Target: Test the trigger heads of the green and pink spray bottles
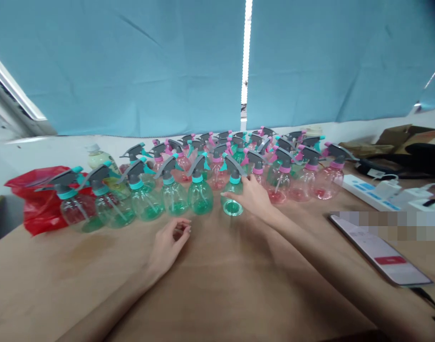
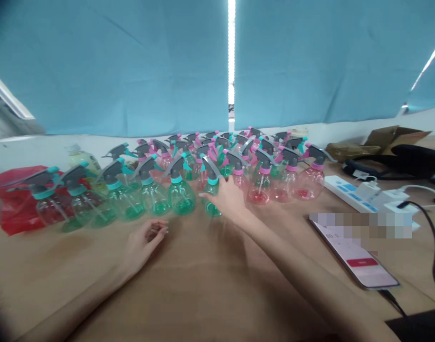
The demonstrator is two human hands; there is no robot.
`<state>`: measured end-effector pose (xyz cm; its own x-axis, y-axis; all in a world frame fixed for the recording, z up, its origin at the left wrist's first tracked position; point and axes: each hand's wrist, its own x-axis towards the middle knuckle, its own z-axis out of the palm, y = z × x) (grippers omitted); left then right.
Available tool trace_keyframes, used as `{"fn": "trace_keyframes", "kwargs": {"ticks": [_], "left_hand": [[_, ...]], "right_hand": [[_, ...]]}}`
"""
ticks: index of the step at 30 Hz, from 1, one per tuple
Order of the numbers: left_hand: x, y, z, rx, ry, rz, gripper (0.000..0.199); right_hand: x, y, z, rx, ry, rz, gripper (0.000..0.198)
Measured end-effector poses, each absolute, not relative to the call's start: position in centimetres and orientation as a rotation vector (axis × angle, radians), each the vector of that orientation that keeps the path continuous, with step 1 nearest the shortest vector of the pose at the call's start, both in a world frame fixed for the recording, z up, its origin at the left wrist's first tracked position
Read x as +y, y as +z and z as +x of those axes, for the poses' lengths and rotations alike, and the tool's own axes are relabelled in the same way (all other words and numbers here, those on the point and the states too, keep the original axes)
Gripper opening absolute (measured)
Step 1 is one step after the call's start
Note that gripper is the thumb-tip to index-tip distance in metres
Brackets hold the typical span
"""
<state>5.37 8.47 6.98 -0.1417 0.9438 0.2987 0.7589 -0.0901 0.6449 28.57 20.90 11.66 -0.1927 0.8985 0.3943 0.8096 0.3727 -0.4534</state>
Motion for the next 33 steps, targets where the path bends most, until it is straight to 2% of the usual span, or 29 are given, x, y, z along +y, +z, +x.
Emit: {"fn": "trace_keyframes", "kwargs": {"ticks": [4,6,10,12,14,19,23,29,33], "left_hand": [[9.2,8.2,9.1,1.782,1.142,1.881,0.016],[9.9,9.4,11.4,1.695,1.245,1.896,0.022],[10.9,12.0,15.7,1.541,1.286,2.024,0.07],[11.1,12.9,17.3,1.483,1.264,1.993,0.083],[11.1,13.4,18.5,1.433,1.277,1.951,0.078],[10.8,13.8,19.2,1.4,1.344,1.917,0.041],[10.8,13.8,17.8,1.316,1.442,1.86,0.036],[11.0,14.4,15.5,1.234,1.392,1.72,0.039],[11.6,14.7,14.7,1.211,1.309,1.708,0.038]], "right_hand": [[17.7,12.3,29.7,-2.088,0.132,-1.517,0.065],[15.9,12.6,30.5,-2.13,0.142,-1.523,0.059],[12.1,12.6,32.3,-2.215,0.225,-1.447,0.05],[10.4,12.3,32.9,-2.23,0.252,-1.429,0.053],[8.9,12.1,33.2,-2.27,0.251,-1.383,0.056],[7.0,12.1,33.4,-2.356,0.353,-1.295,0.071],[8.1,11.1,34.0,-2.292,0.613,-1.085,0.068],[13.3,6.9,35.1,-2.037,1.028,-0.988,0.037],[16.7,4.9,34.9,-1.957,1.055,-0.946,0.012]]}}
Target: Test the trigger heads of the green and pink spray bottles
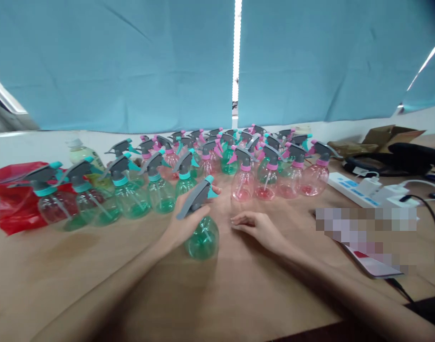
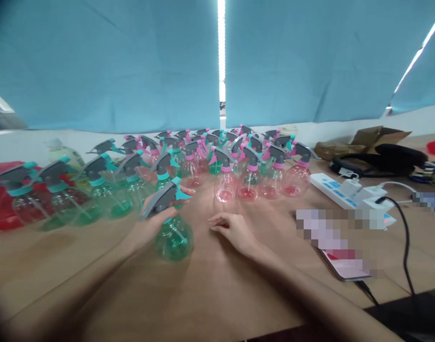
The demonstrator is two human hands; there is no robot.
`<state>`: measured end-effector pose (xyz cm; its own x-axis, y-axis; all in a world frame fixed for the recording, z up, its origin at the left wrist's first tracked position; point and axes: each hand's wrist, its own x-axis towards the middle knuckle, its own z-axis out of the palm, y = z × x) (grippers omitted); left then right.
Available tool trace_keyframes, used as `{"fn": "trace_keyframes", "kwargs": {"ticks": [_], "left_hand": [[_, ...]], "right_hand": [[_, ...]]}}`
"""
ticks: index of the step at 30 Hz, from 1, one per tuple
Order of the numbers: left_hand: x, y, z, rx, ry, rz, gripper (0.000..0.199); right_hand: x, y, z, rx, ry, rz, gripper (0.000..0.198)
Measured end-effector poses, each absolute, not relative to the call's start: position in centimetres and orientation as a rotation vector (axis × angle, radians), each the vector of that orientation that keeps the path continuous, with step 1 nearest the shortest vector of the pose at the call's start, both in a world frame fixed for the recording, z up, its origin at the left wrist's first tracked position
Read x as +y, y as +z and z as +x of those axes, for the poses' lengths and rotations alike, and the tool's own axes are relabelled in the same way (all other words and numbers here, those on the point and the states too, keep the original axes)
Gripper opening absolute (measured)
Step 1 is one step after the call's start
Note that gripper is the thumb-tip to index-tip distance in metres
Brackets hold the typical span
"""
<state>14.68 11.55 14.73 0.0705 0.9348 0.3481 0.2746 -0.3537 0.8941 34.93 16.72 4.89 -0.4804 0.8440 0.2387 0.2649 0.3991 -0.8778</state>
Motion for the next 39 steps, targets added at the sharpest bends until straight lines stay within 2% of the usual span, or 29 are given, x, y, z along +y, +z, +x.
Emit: {"fn": "trace_keyframes", "kwargs": {"ticks": [10,17,23,39], "left_hand": [[11.6,14.6,14.2,1.285,1.235,1.672,0.039],[11.6,14.8,14.3,1.242,1.228,1.736,0.036],[11.4,14.9,14.3,1.295,1.216,1.703,0.03],[11.3,14.9,14.2,1.243,1.235,1.735,0.017]], "right_hand": [[19.3,3.5,32.5,-2.007,0.776,-0.866,0.004],[18.5,3.4,32.7,-2.264,0.541,-0.717,0.035],[18.0,3.1,32.4,-2.426,0.218,-0.694,0.035],[17.8,3.6,32.7,-2.457,0.34,-0.745,0.032]]}}
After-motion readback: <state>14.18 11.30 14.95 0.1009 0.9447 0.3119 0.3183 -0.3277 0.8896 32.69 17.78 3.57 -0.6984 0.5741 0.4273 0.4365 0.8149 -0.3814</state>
